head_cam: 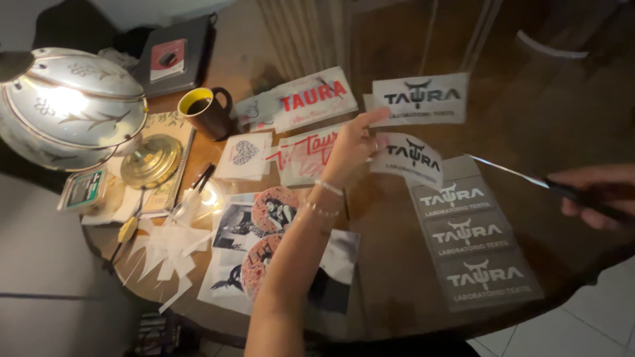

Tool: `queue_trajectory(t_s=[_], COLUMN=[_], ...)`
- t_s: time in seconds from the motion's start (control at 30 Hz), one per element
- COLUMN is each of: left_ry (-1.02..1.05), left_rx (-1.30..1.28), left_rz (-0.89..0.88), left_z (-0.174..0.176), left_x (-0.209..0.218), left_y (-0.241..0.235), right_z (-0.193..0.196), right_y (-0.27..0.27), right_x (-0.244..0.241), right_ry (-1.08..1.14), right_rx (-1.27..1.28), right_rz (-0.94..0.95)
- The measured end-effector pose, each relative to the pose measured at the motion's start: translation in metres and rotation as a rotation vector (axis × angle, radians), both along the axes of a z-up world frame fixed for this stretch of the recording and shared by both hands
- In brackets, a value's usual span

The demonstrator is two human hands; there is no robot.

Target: The person uses scissors to cut out individual stickers from a large sheet of printed material. They carefully trim around the edges of the designs, which include text and logos, and place the finished stickers on the table.

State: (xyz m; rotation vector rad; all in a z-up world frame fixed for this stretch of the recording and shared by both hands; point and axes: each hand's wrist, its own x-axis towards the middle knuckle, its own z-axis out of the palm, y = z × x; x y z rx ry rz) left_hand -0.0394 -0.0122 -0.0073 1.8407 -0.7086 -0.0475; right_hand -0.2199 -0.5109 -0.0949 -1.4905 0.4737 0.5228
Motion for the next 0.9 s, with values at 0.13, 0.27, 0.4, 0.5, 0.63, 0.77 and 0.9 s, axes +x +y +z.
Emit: queue_trajectory(t_s=[0.13,0.27,0.4,0.5,0.63,0.77,0.9], left_ry=[0.437,0.415,0.431,0.148,-0.107,-0.053,-0.248], left_rx=[0.035,0.131,0.203,0.425,0.369,0.103,0.091], left_rz=[0.051,0.155,0.175,0.161,0.107,0.159,0.309], left_z=[-0.016,-0.071,-0.077,-0.088,-0.07,-0.047,-0.103], left_x=[0.033,0.086,0.11,0.132,0.137,0.13,0.187], left_y=[-0.029,-0.047,-0.046,-0.043,-0.046,-0.06,-0.079], right_z=[-0.041,-0.065,-0.077,-0.073,-0.072,-0.044,-0.025], right_y=[-0.046,-0.033,-0.055,-0.052,-0.06,-0.04,-0.001], right_x=[-0.055,-0.116,-0.12,-0.125,-0.115,-0.087,-0.135], right_ry=[-0.073,-0.654,-0.483,-0.589,-0.266,0.268,0.063], right_rx=[0.017,-0.386,-0.471,-0.122,0.013,-0.059,-0.048], right_rz=[0.086,0.087,0.104,0.075,-0.104,-0.285,-0.375])
